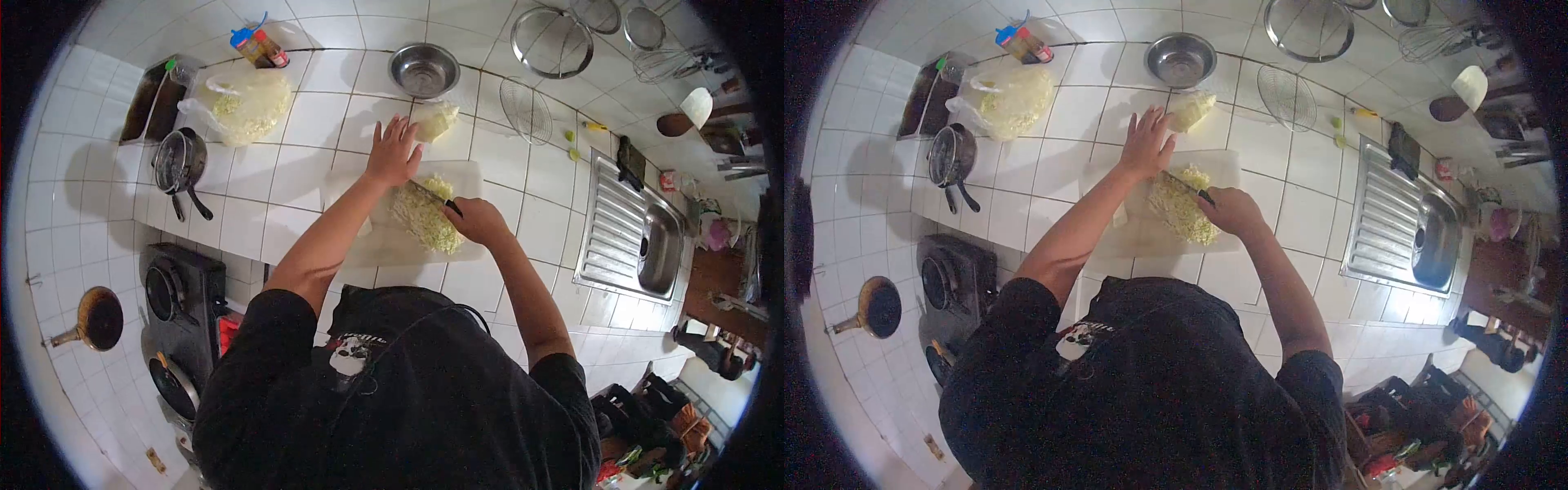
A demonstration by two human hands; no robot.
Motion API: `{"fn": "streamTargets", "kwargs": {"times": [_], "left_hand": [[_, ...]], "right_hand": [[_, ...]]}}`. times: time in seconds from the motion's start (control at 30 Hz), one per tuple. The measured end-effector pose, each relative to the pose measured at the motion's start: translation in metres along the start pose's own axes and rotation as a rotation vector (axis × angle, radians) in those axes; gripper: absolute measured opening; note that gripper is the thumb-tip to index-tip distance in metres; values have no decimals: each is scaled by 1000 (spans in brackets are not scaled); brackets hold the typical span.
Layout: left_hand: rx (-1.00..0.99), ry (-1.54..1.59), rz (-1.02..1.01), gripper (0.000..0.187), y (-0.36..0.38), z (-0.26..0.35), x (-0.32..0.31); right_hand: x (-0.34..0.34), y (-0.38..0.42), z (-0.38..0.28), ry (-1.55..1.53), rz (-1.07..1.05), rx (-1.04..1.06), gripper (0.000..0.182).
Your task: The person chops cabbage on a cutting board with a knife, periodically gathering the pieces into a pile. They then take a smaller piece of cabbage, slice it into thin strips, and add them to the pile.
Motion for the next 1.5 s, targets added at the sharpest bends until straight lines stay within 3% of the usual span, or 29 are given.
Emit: {"fn": "streamTargets", "kwargs": {"times": [0.17,0.43,0.67,0.73,0.87,1.0,1.37,1.43,1.5], "left_hand": [[54,-26,-12,60,10,-8,-20],[30,21,59,64,2,10,25],[87,-30,70,62,27,-1,4],[89,-40,135,59,32,-1,8],[80,-16,76,61,27,5,8],[111,-10,117,60,30,1,13],[142,23,64,60,75,6,7],[75,-23,111,60,73,13,16],[86,-56,120,61,65,11,15]], "right_hand": [[-38,1,10,12,-81,-48,54],[13,9,-10,183,36,-10,49],[-2,4,-4,232,48,64,48],[-7,2,-4,245,18,30,48],[-8,1,-3,265,-25,-27,46],[1,7,-9,259,143,109,46],[-31,35,-20,258,33,-5,44],[-29,30,-16,269,56,-13,44],[-19,29,-18,232,108,109,43]]}}
Point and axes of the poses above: each hand's wrist, its own y-axis away from the middle knuckle, its own x-axis out of the back of the hand, z = x × y, the point moved 8 cm from there along -y, towards the middle knuckle, and after that the axes turned 8 degrees about y, right-handed, at the moved point
